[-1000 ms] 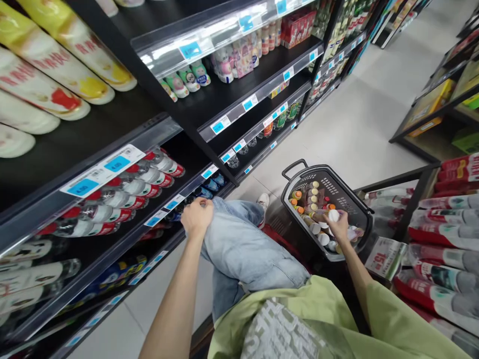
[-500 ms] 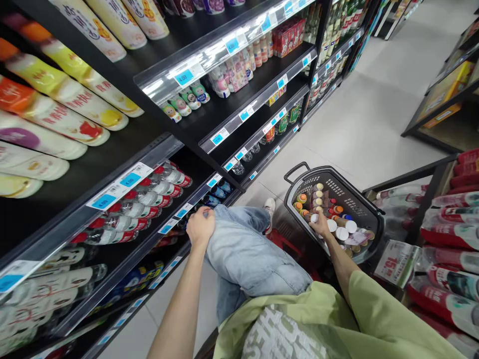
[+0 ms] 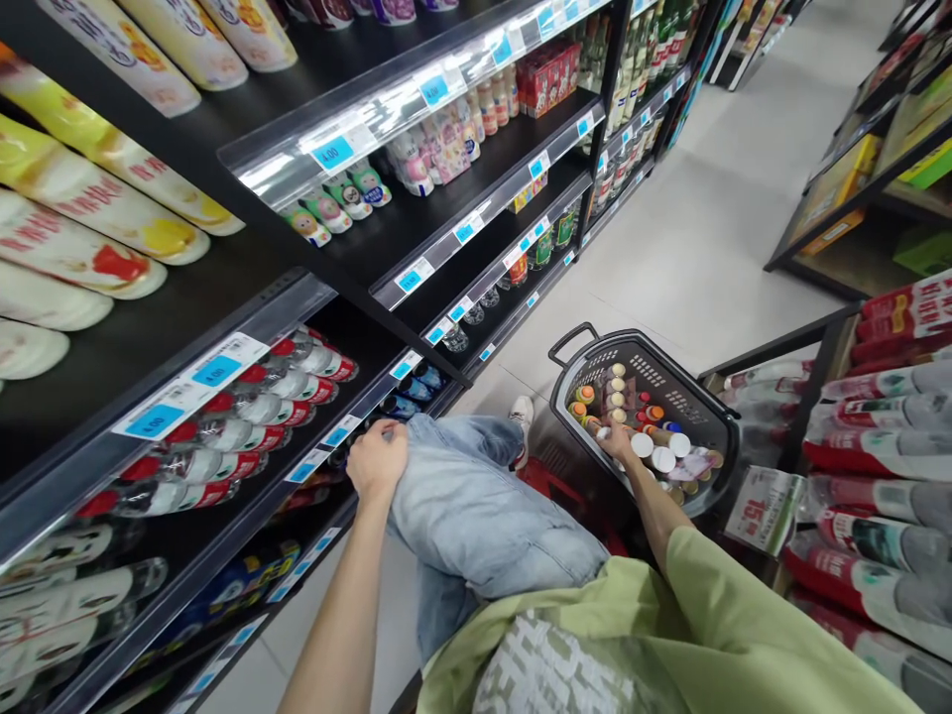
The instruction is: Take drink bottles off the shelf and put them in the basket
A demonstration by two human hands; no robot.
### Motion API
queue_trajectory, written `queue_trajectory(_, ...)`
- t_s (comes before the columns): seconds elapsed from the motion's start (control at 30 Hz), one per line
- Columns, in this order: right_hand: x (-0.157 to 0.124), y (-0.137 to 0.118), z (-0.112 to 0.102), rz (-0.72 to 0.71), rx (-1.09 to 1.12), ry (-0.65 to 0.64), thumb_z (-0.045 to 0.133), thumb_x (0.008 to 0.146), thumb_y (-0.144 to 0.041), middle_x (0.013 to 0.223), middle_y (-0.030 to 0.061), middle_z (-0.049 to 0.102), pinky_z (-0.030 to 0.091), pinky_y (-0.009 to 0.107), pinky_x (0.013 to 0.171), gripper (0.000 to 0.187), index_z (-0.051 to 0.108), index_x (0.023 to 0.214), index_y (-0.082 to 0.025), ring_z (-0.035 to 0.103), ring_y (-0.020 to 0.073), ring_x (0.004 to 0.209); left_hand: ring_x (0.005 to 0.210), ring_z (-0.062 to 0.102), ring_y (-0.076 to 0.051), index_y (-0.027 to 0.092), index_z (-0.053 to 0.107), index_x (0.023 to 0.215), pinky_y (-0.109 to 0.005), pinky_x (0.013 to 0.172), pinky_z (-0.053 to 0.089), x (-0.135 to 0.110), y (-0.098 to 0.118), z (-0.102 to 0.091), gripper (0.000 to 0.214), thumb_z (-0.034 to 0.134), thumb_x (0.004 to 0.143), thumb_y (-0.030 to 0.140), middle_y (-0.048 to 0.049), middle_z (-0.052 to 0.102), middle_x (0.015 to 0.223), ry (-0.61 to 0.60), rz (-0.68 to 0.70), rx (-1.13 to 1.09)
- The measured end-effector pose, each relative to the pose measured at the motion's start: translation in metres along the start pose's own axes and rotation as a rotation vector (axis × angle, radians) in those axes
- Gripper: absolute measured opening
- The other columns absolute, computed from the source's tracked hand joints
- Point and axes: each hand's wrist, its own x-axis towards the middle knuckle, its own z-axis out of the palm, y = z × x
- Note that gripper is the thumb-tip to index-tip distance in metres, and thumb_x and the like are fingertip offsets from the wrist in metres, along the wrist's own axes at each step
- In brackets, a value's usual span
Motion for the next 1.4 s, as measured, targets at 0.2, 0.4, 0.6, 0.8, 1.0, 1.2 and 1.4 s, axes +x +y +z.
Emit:
queue_trajectory(0.2, 0.002, -0.011, -0.007, 0.01, -0.029, 0.023, 0.073, 0.08, -0.032, 0.1, 0.013, 0.08, 0.054, 0.032, 0.088, 0.026, 0.074, 0.102, -0.018, 0.073, 0.0291, 0.099, 0.112, 0.071, -0.04, 0.025, 0.079, 0.121, -0.049, 0.097, 0.055, -0.001, 0.002, -0.001, 0.04, 0.049, 0.099, 0.04, -0.018, 0.078, 0.117, -0.002, 0.011, 0.001)
queue_trajectory(0.4, -0.01, -0.04, -0.022, -0.128, 0.04, 0.201, 0.058, 0.076, -0.037, 0.096, 0.016, 0.077, 0.054, 0.037, 0.089, 0.027, 0.072, 0.087, -0.017, 0.069, 0.0297, 0.098, 0.111, 0.073, -0.037, 0.022, 0.078, 0.123, -0.044, 0.094, 0.055, -0.007, 0.0, -0.002, 0.039, 0.049, 0.1, 0.035, -0.0184, 0.078, 0.114, 0.018, 0.026, -0.004)
queue_trajectory(0.6, -0.018, -0.09, -0.032, -0.315, 0.149, 0.265, 0.048, 0.068, -0.048, 0.075, 0.0112, 0.067, 0.052, 0.042, 0.075, 0.029, 0.06, 0.075, -0.022, 0.062, 0.028, 0.075, 0.118, 0.072, -0.032, 0.019, 0.077, 0.126, -0.039, 0.102, 0.053, -0.017, -0.004, -0.002, 0.039, 0.048, 0.104, 0.031, -0.0182, 0.077, 0.122, -0.014, 0.05, -0.051)
queue_trajectory(0.8, -0.027, -0.173, -0.039, -0.562, 0.28, 0.269, 0.055, 0.073, -0.055, 0.084, 0.012, 0.067, 0.054, 0.045, 0.076, 0.038, 0.067, 0.081, -0.02, 0.061, 0.0272, 0.076, 0.119, 0.072, -0.028, 0.023, 0.08, 0.119, -0.037, 0.108, 0.05, -0.022, -0.01, 0.001, 0.033, 0.054, 0.102, 0.033, -0.0144, 0.078, 0.12, 0.006, 0.012, -0.13)
queue_trajectory(1.0, -0.089, -0.271, -0.032, -0.745, 0.447, 0.188, 0.061, 0.083, -0.05, 0.096, 0.0113, 0.07, 0.057, 0.04, 0.077, 0.033, 0.071, 0.09, -0.02, 0.065, 0.0255, 0.086, 0.119, 0.071, -0.028, 0.021, 0.08, 0.117, -0.04, 0.112, 0.048, -0.023, -0.017, 0.005, 0.033, 0.052, 0.101, 0.032, -0.0144, 0.078, 0.116, 0.013, 0.017, -0.183)
queue_trajectory(1.2, -0.197, -0.308, 0.008, -0.993, 0.468, -0.117, 0.06, 0.097, -0.043, 0.091, 0.0072, 0.068, 0.057, 0.038, 0.076, 0.025, 0.069, 0.087, -0.023, 0.066, 0.0253, 0.085, 0.117, 0.072, -0.03, 0.02, 0.081, 0.112, -0.042, 0.11, 0.05, -0.024, -0.022, 0.004, 0.033, 0.052, 0.1, 0.032, -0.0151, 0.079, 0.113, 0.027, 0.016, -0.213)
queue_trajectory(1.4, -0.258, -0.31, 0.015, -1.257, 0.239, -0.502, 0.054, 0.103, -0.027, 0.1, 0.0066, 0.07, 0.056, 0.039, 0.085, 0.018, 0.071, 0.099, -0.027, 0.068, 0.0265, 0.094, 0.118, 0.071, -0.029, 0.021, 0.081, 0.112, -0.042, 0.11, 0.05, -0.025, -0.024, 0.002, 0.034, 0.051, 0.1, 0.032, -0.0139, 0.079, 0.112, 0.023, 0.018, -0.241)
